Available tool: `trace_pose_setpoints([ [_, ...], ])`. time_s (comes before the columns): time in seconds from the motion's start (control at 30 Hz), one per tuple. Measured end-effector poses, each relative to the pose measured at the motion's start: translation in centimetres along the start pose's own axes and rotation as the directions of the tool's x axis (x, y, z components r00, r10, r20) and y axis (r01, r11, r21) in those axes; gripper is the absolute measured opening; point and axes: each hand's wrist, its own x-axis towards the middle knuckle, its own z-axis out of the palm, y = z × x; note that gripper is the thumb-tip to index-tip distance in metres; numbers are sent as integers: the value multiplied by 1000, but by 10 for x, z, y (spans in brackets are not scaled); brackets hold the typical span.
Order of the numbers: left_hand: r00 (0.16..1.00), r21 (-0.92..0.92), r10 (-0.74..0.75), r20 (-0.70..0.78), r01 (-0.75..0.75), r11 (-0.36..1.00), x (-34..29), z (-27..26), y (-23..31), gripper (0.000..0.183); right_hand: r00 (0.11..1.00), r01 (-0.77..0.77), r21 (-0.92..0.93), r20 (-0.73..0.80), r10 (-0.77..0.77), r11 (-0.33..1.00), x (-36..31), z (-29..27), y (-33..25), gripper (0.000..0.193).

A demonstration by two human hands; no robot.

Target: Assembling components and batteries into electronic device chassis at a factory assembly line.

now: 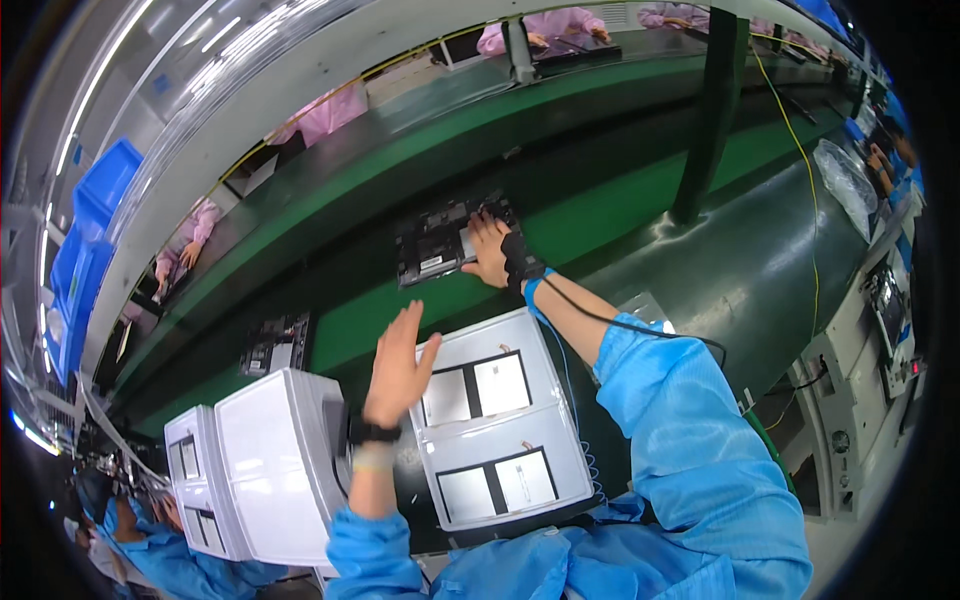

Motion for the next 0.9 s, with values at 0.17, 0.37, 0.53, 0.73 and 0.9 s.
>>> trace_pose_setpoints([
  [0.17, 987, 47, -137, -81, 141, 989, -139, 17, 34, 64, 990, 51, 232, 115, -79, 971, 3, -58, -35, 82],
  [0.37, 949, 233, -271, -163, 304, 924, -184, 67, 55, 65, 927, 349, 469, -47, -372, 811, -122, -152, -26, 58],
  [0.53, 887, 159, -342, -309, 403, 901, -182, 80, 41, 65, 919, 122, 519, 262, -293, 846, -229, -186, -44, 64],
  [0.73, 919, -304, -90, -384, -34, 952, -265, 49, 67, 46, 924, 28, 519, 313, -220, 854, -246, -180, -119, 69],
  [0.9, 783, -279, -107, -613, -88, 956, -400, -6, 108, 31, 985, 63, 352, 130, -115, 934, -268, -119, -113, 66],
])
